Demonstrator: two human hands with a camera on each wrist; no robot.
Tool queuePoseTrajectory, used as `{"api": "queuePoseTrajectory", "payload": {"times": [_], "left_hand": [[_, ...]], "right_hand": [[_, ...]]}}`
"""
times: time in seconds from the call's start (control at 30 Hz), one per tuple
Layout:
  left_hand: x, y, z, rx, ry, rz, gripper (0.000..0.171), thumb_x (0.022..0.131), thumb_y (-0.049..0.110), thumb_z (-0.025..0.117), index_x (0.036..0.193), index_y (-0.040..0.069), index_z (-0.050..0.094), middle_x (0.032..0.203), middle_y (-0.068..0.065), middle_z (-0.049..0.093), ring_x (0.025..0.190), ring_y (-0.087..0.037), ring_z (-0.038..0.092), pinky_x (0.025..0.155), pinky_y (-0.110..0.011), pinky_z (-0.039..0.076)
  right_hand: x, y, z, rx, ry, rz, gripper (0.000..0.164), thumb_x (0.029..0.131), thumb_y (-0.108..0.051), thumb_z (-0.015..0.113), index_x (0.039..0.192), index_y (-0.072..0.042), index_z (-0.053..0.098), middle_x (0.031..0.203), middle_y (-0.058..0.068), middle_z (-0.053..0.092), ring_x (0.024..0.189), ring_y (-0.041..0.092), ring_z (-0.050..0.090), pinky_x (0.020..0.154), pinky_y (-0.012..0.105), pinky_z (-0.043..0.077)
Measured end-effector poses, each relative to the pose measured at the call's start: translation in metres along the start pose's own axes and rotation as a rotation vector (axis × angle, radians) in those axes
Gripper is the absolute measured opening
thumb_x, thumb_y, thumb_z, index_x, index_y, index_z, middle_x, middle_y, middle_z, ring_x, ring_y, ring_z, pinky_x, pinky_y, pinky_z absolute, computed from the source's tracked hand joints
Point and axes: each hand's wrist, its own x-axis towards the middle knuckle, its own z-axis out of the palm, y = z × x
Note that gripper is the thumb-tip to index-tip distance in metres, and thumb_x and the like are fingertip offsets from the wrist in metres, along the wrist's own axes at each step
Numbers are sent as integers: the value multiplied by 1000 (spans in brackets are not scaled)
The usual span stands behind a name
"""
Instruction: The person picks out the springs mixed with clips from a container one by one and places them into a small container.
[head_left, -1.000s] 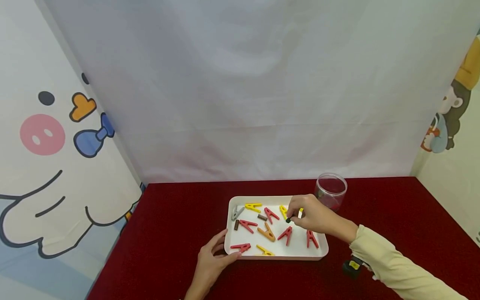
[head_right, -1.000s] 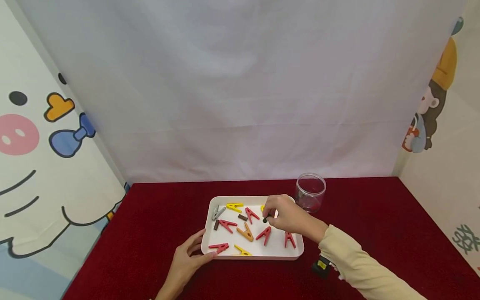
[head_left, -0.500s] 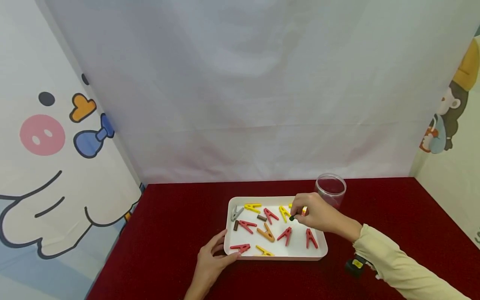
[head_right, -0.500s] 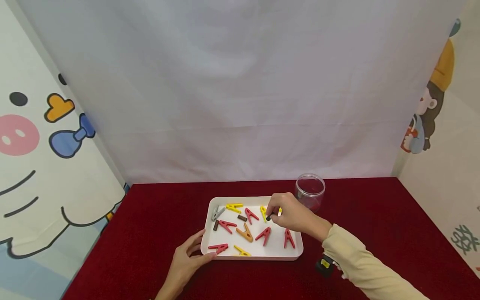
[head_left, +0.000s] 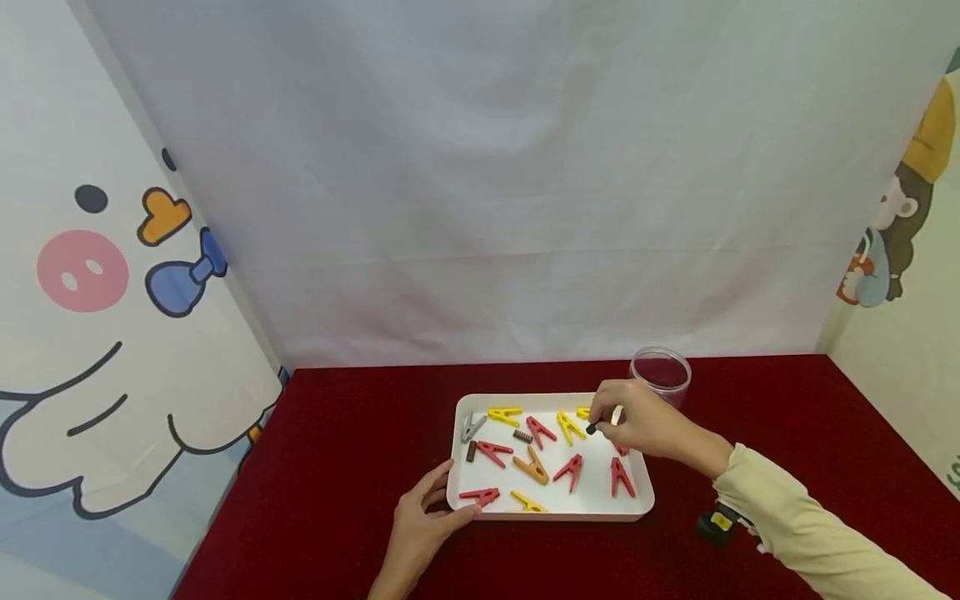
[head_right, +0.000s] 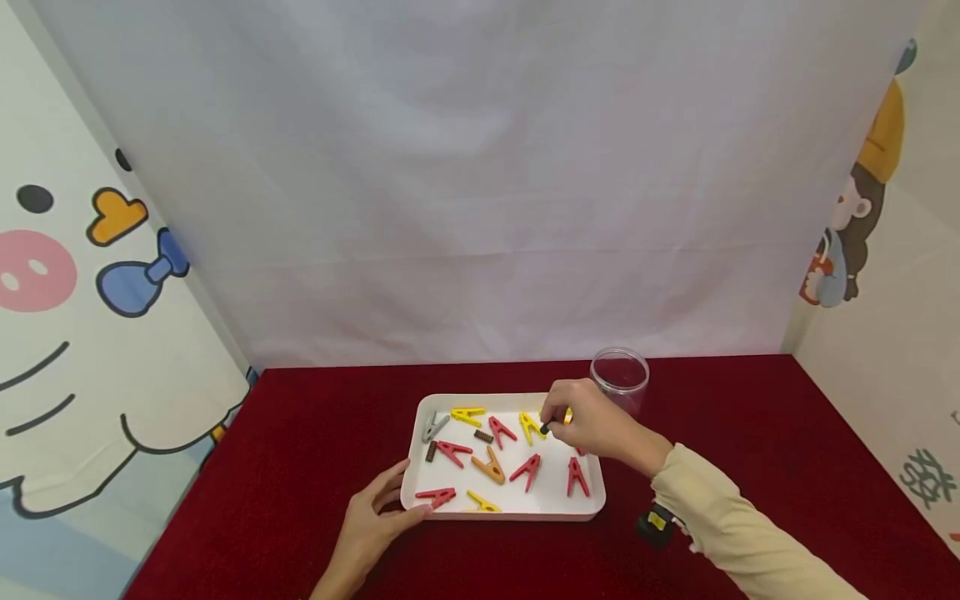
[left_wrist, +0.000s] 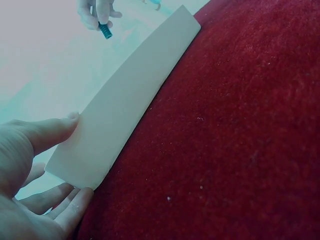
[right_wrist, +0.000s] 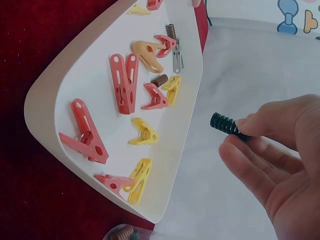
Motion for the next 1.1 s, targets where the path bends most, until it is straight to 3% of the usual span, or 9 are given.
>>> {"api": "queuePoseTrajectory", "payload": {"times": [1.1], "left_hand": [[0, -2, 1, 4, 11, 0, 71, 68, 17, 86, 132, 10, 55, 126, -15, 57, 102, -25, 59, 75, -27, 50]], "right_hand": [[-4, 17, -22, -104, 70, 65, 16, 77, 7, 69, 80, -9, 69, 81, -3, 62, 71, 9, 57, 62, 26, 50]]}}
